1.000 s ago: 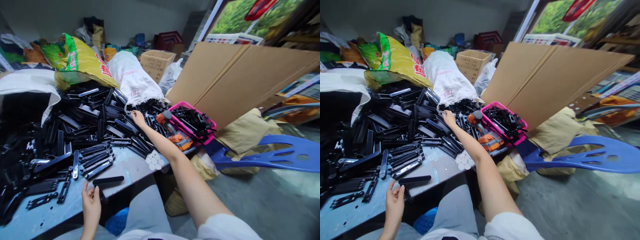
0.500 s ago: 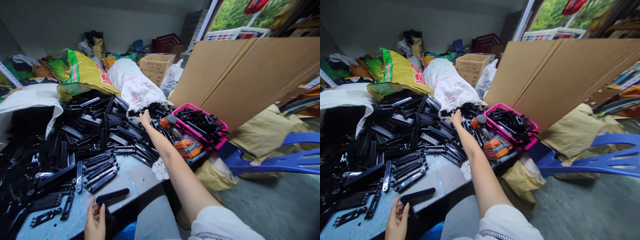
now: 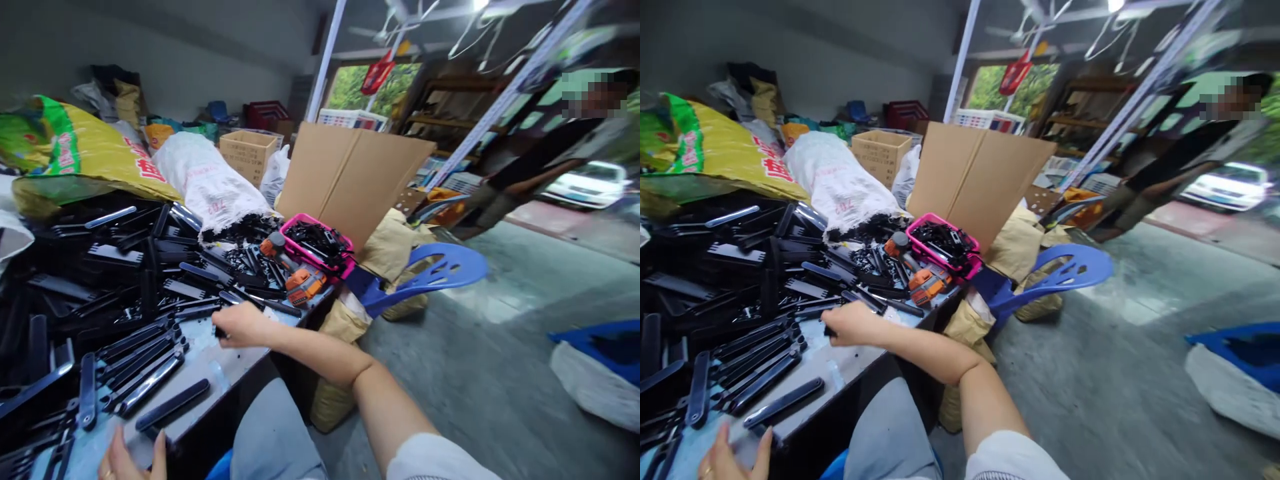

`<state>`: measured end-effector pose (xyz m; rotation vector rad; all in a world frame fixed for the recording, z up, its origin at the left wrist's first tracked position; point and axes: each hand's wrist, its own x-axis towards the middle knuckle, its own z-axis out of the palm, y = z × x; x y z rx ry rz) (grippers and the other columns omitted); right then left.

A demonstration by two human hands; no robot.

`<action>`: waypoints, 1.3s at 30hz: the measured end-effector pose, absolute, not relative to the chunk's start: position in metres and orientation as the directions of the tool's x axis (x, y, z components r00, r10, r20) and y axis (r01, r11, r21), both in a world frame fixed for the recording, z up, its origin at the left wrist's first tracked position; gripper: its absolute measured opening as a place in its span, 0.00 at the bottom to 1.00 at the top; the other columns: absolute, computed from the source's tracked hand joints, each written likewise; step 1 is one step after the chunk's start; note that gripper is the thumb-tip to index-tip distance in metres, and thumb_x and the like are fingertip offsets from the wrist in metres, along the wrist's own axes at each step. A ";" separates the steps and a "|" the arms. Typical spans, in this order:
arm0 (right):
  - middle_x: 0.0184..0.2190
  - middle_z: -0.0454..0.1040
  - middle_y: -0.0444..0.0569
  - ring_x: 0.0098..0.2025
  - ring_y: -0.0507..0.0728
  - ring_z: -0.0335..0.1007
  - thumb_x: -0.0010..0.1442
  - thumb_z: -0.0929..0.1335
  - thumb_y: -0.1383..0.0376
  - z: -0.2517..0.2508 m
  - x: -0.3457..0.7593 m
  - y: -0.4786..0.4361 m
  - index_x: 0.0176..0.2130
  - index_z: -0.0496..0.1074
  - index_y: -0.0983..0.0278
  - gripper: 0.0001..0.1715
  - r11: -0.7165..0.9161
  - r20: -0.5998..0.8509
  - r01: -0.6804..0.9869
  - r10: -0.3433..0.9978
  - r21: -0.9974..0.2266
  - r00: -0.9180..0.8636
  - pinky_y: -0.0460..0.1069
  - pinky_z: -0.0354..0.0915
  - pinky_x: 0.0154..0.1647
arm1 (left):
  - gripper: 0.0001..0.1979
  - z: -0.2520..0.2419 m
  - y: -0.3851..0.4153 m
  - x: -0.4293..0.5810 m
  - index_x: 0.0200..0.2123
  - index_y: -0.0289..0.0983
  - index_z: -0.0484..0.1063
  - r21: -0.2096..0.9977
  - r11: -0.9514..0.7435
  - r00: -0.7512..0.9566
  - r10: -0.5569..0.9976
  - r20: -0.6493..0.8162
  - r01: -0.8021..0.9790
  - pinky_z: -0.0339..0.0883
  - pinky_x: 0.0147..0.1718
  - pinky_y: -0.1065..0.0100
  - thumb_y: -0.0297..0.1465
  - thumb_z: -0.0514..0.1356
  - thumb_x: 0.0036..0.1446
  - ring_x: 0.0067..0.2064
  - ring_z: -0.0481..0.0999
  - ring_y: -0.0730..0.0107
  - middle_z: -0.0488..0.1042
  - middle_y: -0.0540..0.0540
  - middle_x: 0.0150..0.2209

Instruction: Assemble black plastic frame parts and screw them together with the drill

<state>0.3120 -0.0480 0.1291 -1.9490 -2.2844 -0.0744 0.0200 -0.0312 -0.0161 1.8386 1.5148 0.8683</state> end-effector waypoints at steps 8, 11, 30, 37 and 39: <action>0.35 0.73 0.47 0.35 0.56 0.70 0.61 0.63 0.60 0.064 0.256 -0.055 0.49 0.62 0.62 0.17 0.161 0.134 0.984 0.976 0.072 -0.170 0.47 0.61 0.25 | 0.21 -0.021 0.015 0.057 0.44 0.39 0.73 0.398 -0.797 0.791 0.567 0.230 0.455 0.68 0.44 0.57 0.43 0.50 0.54 0.43 0.76 0.53 0.77 0.40 0.41; 0.37 0.72 0.49 0.38 0.57 0.69 0.59 0.66 0.57 0.046 0.258 -0.055 0.45 0.64 0.64 0.17 0.141 0.098 0.988 0.984 0.067 -0.148 0.49 0.63 0.27 | 0.20 -0.027 0.026 0.065 0.44 0.39 0.74 0.330 -0.850 0.861 0.480 0.166 0.410 0.70 0.39 0.61 0.39 0.48 0.55 0.39 0.77 0.56 0.78 0.40 0.39; 0.35 0.72 0.44 0.37 0.53 0.63 0.67 0.56 0.50 0.039 0.333 -0.093 0.41 0.67 0.61 0.21 0.210 -0.038 0.974 0.978 0.082 -0.207 0.47 0.50 0.32 | 0.26 -0.017 0.029 0.063 0.41 0.45 0.76 0.152 -0.885 0.858 0.465 0.218 0.441 0.70 0.30 0.56 0.40 0.38 0.59 0.34 0.77 0.52 0.77 0.43 0.32; 0.37 0.71 0.50 0.37 0.53 0.64 0.67 0.57 0.51 0.041 0.327 -0.089 0.43 0.67 0.65 0.23 0.424 -0.073 0.894 0.896 -0.148 -0.437 0.47 0.53 0.34 | 0.18 0.008 0.015 0.076 0.47 0.34 0.71 0.295 -0.839 0.863 0.499 0.079 0.458 0.66 0.46 0.59 0.36 0.46 0.63 0.46 0.72 0.55 0.73 0.38 0.42; 0.37 0.71 0.51 0.37 0.54 0.65 0.67 0.57 0.51 0.038 0.317 -0.082 0.42 0.68 0.65 0.23 0.457 -0.096 0.874 0.875 -0.167 -0.475 0.47 0.53 0.33 | 0.17 0.013 0.018 0.078 0.48 0.33 0.69 0.327 -0.815 0.860 0.509 0.008 0.479 0.66 0.46 0.58 0.35 0.47 0.64 0.45 0.71 0.56 0.72 0.38 0.43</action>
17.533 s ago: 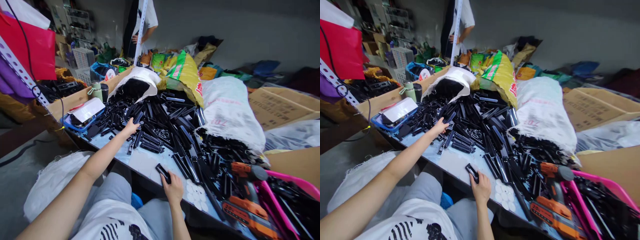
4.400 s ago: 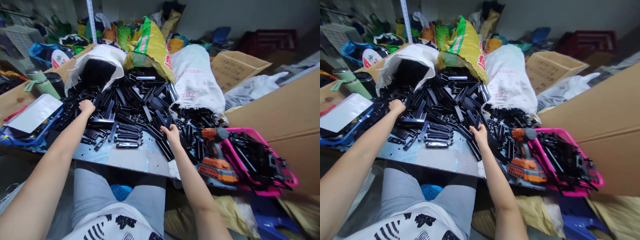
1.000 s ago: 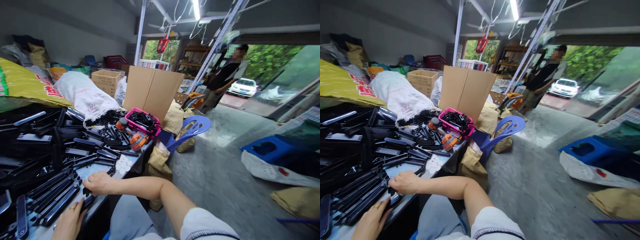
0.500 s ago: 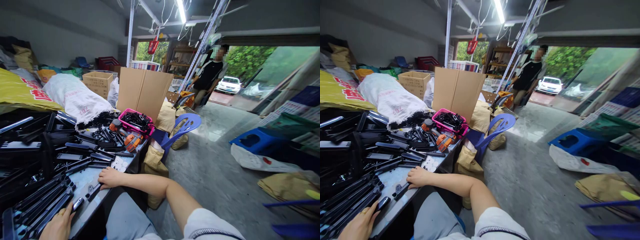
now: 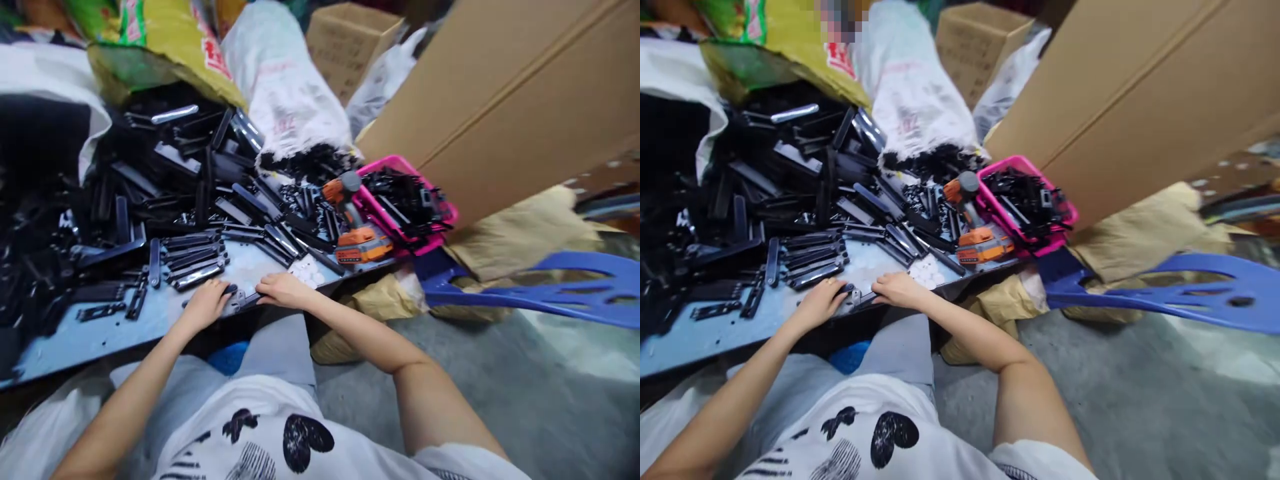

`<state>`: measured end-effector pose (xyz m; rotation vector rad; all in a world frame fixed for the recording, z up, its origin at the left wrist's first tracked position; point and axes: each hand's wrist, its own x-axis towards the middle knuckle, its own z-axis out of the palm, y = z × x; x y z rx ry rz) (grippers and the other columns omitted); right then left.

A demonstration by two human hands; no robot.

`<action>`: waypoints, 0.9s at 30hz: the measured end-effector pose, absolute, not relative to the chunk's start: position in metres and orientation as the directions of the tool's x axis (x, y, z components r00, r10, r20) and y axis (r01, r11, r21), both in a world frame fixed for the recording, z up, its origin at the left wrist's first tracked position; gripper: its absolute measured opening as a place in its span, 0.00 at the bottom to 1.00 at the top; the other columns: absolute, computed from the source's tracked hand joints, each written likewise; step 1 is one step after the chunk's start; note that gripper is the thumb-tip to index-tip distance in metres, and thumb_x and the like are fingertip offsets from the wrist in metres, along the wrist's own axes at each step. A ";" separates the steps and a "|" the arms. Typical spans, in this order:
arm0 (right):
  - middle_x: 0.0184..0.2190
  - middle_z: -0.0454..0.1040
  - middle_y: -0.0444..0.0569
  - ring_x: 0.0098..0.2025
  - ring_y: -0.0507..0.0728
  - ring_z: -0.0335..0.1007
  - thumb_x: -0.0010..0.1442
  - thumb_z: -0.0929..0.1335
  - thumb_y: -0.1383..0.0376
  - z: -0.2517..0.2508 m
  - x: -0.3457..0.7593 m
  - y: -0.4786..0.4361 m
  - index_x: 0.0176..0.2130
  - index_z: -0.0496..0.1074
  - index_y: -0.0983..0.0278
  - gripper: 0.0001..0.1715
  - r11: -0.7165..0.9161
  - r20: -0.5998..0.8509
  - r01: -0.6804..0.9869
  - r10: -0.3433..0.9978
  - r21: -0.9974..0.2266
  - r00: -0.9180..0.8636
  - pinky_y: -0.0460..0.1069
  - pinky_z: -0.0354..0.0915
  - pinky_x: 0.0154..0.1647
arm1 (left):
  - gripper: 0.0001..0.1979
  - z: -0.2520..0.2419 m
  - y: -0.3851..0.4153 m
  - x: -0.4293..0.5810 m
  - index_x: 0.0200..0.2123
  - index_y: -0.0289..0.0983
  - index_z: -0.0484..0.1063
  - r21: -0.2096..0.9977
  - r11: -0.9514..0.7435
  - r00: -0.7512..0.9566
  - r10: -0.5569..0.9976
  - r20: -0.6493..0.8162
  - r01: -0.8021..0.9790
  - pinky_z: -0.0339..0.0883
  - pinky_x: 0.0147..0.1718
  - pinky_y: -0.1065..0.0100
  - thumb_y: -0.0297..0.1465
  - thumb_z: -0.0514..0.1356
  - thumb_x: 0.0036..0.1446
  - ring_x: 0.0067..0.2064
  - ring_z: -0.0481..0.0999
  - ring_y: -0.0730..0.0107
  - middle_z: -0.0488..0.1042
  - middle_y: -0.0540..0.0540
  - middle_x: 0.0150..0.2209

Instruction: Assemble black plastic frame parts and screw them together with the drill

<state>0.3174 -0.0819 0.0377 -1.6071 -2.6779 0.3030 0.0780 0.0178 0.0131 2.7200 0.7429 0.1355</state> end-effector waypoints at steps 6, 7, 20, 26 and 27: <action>0.37 0.71 0.51 0.37 0.54 0.67 0.66 0.57 0.50 0.030 0.294 -0.078 0.41 0.68 0.65 0.24 0.407 -0.141 0.892 0.889 -0.195 -0.436 0.47 0.51 0.32 | 0.20 0.025 0.017 0.078 0.56 0.35 0.63 0.361 -0.775 0.849 0.518 -0.107 0.519 0.62 0.50 0.58 0.34 0.51 0.62 0.50 0.68 0.57 0.69 0.39 0.49; 0.37 0.71 0.51 0.37 0.54 0.67 0.66 0.57 0.50 0.029 0.294 -0.079 0.41 0.68 0.65 0.24 0.387 -0.143 0.902 0.898 -0.193 -0.416 0.47 0.51 0.31 | 0.21 0.027 0.016 0.080 0.56 0.36 0.63 0.359 -0.772 0.846 0.520 -0.118 0.525 0.62 0.50 0.58 0.36 0.52 0.61 0.50 0.68 0.57 0.68 0.39 0.49; 0.34 0.71 0.51 0.37 0.55 0.63 0.69 0.56 0.55 0.059 0.278 -0.095 0.43 0.69 0.64 0.20 0.345 -0.018 0.937 0.938 -0.047 -0.346 0.50 0.48 0.32 | 0.27 0.027 0.005 0.075 0.45 0.37 0.63 0.404 -0.786 0.851 0.524 0.033 0.468 0.66 0.37 0.63 0.53 0.57 0.53 0.40 0.73 0.59 0.72 0.42 0.40; 0.34 0.70 0.53 0.37 0.56 0.61 0.69 0.56 0.55 0.065 0.283 -0.081 0.41 0.70 0.64 0.21 0.394 -0.014 0.912 0.918 -0.112 -0.397 0.50 0.49 0.33 | 0.22 0.025 0.003 0.072 0.42 0.36 0.66 0.423 -0.770 0.824 0.560 0.087 0.478 0.66 0.35 0.65 0.49 0.57 0.56 0.39 0.75 0.62 0.74 0.43 0.38; 0.34 0.70 0.53 0.37 0.56 0.61 0.68 0.56 0.54 0.059 0.287 -0.078 0.40 0.70 0.64 0.21 0.409 -0.008 0.904 0.911 -0.125 -0.413 0.50 0.49 0.33 | 0.22 0.025 0.002 0.074 0.42 0.36 0.67 0.414 -0.763 0.821 0.567 0.062 0.496 0.66 0.34 0.65 0.49 0.58 0.55 0.37 0.75 0.62 0.74 0.43 0.37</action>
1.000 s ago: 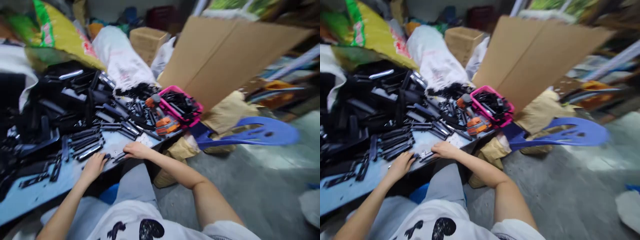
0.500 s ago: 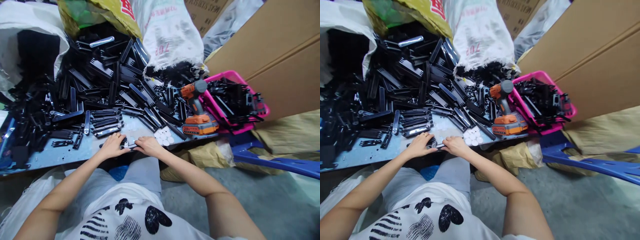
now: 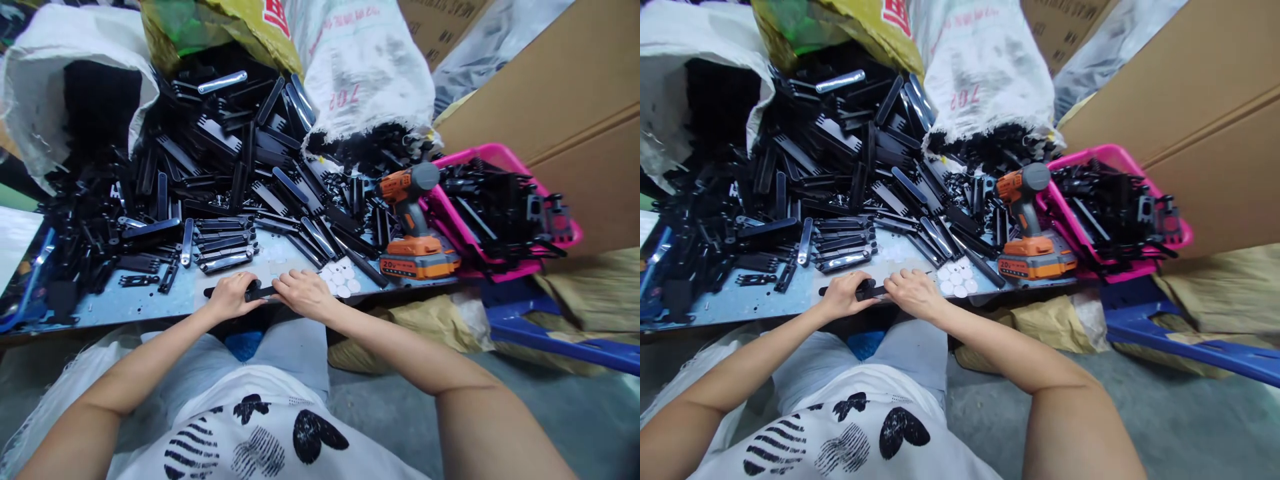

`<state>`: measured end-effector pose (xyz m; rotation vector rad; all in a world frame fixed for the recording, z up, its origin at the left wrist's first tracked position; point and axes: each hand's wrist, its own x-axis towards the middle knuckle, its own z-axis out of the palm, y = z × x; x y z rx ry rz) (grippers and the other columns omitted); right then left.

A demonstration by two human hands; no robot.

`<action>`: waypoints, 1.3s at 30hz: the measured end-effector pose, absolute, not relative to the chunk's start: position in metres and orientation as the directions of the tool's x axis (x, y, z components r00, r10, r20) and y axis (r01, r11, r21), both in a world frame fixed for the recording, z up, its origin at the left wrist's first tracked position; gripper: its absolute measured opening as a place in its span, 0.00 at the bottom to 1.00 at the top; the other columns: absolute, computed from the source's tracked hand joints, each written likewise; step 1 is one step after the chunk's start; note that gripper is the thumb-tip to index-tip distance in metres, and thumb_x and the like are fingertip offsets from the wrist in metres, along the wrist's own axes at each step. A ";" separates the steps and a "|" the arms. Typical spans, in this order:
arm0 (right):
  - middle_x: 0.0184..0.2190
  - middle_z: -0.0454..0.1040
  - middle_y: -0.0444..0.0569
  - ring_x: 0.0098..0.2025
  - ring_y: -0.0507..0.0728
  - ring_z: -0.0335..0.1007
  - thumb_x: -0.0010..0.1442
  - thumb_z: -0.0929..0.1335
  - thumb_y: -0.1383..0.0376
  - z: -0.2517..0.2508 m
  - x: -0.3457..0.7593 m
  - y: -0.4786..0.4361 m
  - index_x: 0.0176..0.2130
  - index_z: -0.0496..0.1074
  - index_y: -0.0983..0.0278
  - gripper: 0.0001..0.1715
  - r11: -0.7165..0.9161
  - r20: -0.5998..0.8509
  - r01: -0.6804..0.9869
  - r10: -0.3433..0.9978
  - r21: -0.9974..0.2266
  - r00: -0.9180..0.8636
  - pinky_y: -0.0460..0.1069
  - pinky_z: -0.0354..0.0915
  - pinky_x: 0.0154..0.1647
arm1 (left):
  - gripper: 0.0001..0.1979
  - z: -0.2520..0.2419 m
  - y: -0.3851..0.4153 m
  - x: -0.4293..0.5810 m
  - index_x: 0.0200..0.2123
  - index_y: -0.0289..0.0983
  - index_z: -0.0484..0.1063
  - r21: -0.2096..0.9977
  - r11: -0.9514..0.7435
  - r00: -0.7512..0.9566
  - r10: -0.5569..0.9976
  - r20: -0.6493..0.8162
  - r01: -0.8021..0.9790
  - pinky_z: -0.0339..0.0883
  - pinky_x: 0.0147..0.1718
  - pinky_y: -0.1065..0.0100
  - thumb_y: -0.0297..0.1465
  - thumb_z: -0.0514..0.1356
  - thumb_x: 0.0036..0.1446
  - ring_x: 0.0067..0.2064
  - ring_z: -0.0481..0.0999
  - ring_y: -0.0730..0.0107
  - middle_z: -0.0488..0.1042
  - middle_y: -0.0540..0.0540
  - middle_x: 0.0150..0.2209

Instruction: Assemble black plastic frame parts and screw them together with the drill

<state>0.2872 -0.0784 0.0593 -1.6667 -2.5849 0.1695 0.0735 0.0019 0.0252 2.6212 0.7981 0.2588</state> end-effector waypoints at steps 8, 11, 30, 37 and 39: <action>0.39 0.72 0.54 0.41 0.57 0.63 0.67 0.58 0.53 -0.001 0.315 -0.086 0.44 0.71 0.65 0.22 0.340 0.153 0.918 0.937 -0.203 -0.313 0.51 0.54 0.41 | 0.19 0.057 0.062 0.136 0.52 0.32 0.66 0.233 -0.803 0.807 0.582 0.105 0.549 0.61 0.49 0.58 0.36 0.51 0.63 0.53 0.66 0.54 0.70 0.36 0.50; 0.41 0.72 0.54 0.42 0.59 0.65 0.66 0.59 0.53 -0.002 0.311 -0.097 0.46 0.71 0.63 0.21 0.273 0.126 0.929 0.961 -0.250 -0.248 0.53 0.58 0.42 | 0.15 0.061 0.126 0.174 0.42 0.25 0.72 0.163 -0.664 0.664 0.745 0.064 0.730 0.61 0.44 0.55 0.25 0.48 0.61 0.49 0.67 0.49 0.73 0.30 0.42; 0.33 0.74 0.61 0.37 0.43 0.61 0.66 0.58 0.71 0.042 0.496 0.141 0.29 0.68 0.81 0.19 -0.362 0.127 0.885 0.903 -0.294 0.411 0.44 0.52 0.42 | 0.14 0.072 0.089 0.102 0.38 0.34 0.73 0.368 -0.610 0.509 0.791 0.340 0.702 0.65 0.38 0.70 0.38 0.53 0.64 0.37 0.75 0.68 0.77 0.44 0.36; 0.41 0.69 0.71 0.41 0.50 0.66 0.66 0.59 0.66 0.043 0.482 0.126 0.40 0.69 0.85 0.21 -0.370 0.217 0.844 0.854 -0.388 0.473 0.48 0.54 0.42 | 0.15 0.032 0.028 0.028 0.35 0.36 0.74 0.526 -0.497 0.400 0.867 0.296 0.690 0.66 0.35 0.70 0.39 0.52 0.64 0.33 0.75 0.70 0.77 0.46 0.32; 0.47 0.66 0.74 0.42 0.52 0.66 0.65 0.59 0.68 0.052 0.467 0.111 0.47 0.68 0.85 0.20 -0.322 0.257 0.863 0.862 -0.390 0.438 0.50 0.55 0.44 | 0.16 0.024 0.024 0.023 0.35 0.36 0.74 0.458 -0.515 0.421 0.857 0.297 0.725 0.65 0.36 0.69 0.39 0.51 0.64 0.34 0.75 0.68 0.76 0.45 0.32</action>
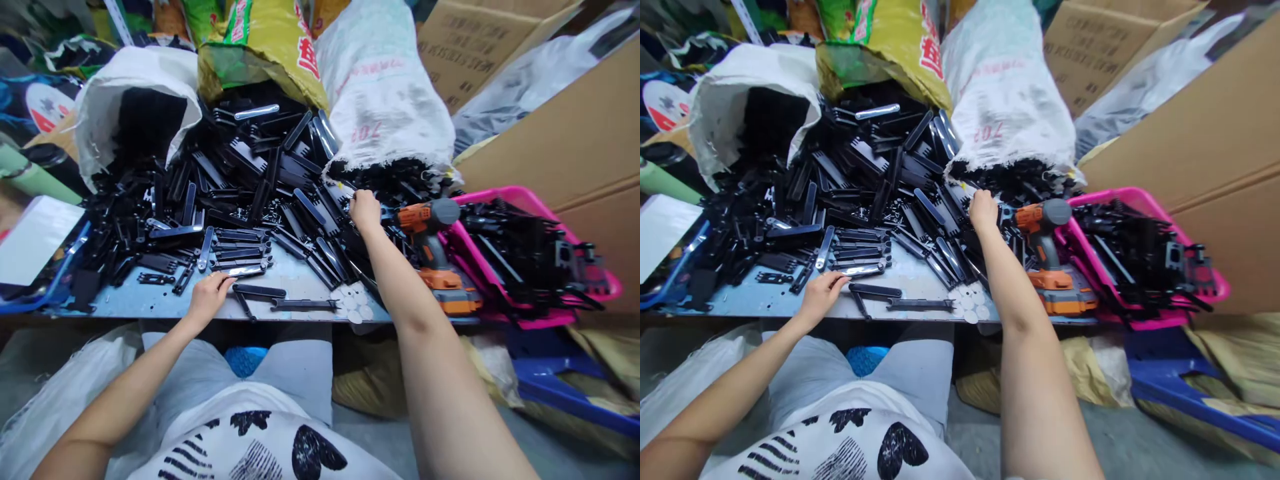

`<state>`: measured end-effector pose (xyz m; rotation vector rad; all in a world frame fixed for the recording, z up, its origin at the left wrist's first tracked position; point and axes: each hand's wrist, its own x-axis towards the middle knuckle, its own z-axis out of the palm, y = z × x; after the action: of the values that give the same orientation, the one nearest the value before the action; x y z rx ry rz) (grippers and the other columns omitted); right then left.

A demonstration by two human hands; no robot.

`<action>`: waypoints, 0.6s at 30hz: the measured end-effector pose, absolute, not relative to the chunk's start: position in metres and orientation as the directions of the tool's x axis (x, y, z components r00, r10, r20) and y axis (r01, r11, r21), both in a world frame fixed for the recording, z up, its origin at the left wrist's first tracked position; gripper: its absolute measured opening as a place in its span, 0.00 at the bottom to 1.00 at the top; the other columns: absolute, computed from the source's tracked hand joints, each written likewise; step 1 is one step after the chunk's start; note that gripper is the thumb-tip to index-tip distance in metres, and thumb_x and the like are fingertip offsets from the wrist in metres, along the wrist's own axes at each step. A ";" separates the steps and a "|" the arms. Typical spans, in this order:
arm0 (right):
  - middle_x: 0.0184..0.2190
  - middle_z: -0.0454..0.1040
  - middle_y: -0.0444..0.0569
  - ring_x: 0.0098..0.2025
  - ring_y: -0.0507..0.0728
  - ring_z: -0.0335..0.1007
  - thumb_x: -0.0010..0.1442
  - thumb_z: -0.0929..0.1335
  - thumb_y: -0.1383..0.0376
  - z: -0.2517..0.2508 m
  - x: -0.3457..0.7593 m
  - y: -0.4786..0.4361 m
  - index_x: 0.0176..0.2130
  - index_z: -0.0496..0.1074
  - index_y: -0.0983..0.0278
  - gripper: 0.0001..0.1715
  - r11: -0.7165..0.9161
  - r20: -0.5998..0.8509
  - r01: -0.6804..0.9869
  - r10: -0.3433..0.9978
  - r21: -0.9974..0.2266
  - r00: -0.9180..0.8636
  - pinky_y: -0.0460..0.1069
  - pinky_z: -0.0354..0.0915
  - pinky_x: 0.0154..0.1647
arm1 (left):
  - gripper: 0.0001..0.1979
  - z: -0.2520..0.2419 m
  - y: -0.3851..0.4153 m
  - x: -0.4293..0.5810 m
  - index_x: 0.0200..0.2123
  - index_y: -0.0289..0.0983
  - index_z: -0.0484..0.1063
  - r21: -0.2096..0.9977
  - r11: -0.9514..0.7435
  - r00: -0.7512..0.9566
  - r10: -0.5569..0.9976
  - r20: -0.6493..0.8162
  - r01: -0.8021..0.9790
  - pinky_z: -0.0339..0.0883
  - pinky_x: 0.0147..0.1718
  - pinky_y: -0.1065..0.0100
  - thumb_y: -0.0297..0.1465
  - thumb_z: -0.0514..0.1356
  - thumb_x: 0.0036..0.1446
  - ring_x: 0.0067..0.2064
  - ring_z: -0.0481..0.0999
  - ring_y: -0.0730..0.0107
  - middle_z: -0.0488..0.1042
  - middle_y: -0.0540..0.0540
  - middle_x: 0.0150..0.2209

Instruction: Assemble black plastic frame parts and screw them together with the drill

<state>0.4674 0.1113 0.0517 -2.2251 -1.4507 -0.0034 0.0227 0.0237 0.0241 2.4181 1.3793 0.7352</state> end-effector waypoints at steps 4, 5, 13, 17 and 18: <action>0.46 0.68 0.64 0.45 0.54 0.65 0.64 0.61 0.67 0.071 0.420 0.065 0.48 0.70 0.76 0.17 -0.121 0.345 0.907 0.898 -0.404 0.273 0.49 0.58 0.48 | 0.17 0.024 0.024 0.018 0.35 0.35 0.73 0.293 -0.571 0.512 0.820 0.256 0.767 0.64 0.34 0.68 0.39 0.50 0.65 0.34 0.74 0.66 0.74 0.43 0.31; 0.43 0.70 0.60 0.44 0.54 0.66 0.64 0.63 0.65 0.074 0.405 0.050 0.46 0.71 0.72 0.15 -0.066 0.355 0.911 0.907 -0.408 0.224 0.49 0.60 0.47 | 0.16 0.025 0.025 0.018 0.34 0.35 0.72 0.264 -0.593 0.547 0.805 0.232 0.761 0.63 0.33 0.68 0.38 0.50 0.65 0.33 0.74 0.66 0.74 0.43 0.31; 0.29 0.73 0.46 0.30 0.52 0.68 0.57 0.69 0.54 0.061 0.306 -0.034 0.33 0.71 0.63 0.14 0.140 0.182 0.711 0.983 -0.689 -0.016 0.47 0.65 0.33 | 0.17 0.021 0.026 0.029 0.42 0.33 0.72 0.189 -0.678 0.651 0.735 0.189 0.710 0.64 0.33 0.65 0.36 0.47 0.66 0.34 0.72 0.63 0.71 0.40 0.30; 0.26 0.72 0.46 0.28 0.51 0.67 0.58 0.68 0.54 0.053 0.292 -0.046 0.29 0.70 0.64 0.16 0.108 0.108 0.679 0.993 -0.726 -0.043 0.46 0.63 0.32 | 0.19 0.010 0.025 0.024 0.52 0.32 0.68 0.240 -0.742 0.691 0.670 0.271 0.625 0.66 0.38 0.61 0.34 0.45 0.67 0.37 0.72 0.61 0.72 0.38 0.32; 0.26 0.72 0.46 0.29 0.51 0.67 0.58 0.67 0.54 0.052 0.291 -0.047 0.29 0.70 0.64 0.16 0.112 0.100 0.683 0.993 -0.722 -0.056 0.46 0.62 0.32 | 0.20 0.008 0.025 0.021 0.53 0.32 0.68 0.239 -0.748 0.693 0.664 0.281 0.619 0.66 0.39 0.60 0.33 0.44 0.67 0.38 0.72 0.60 0.72 0.37 0.33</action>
<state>0.2909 -0.0467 0.0517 -1.6311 -1.8026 0.6751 0.0211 0.0252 0.0083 2.7737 1.0555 0.5353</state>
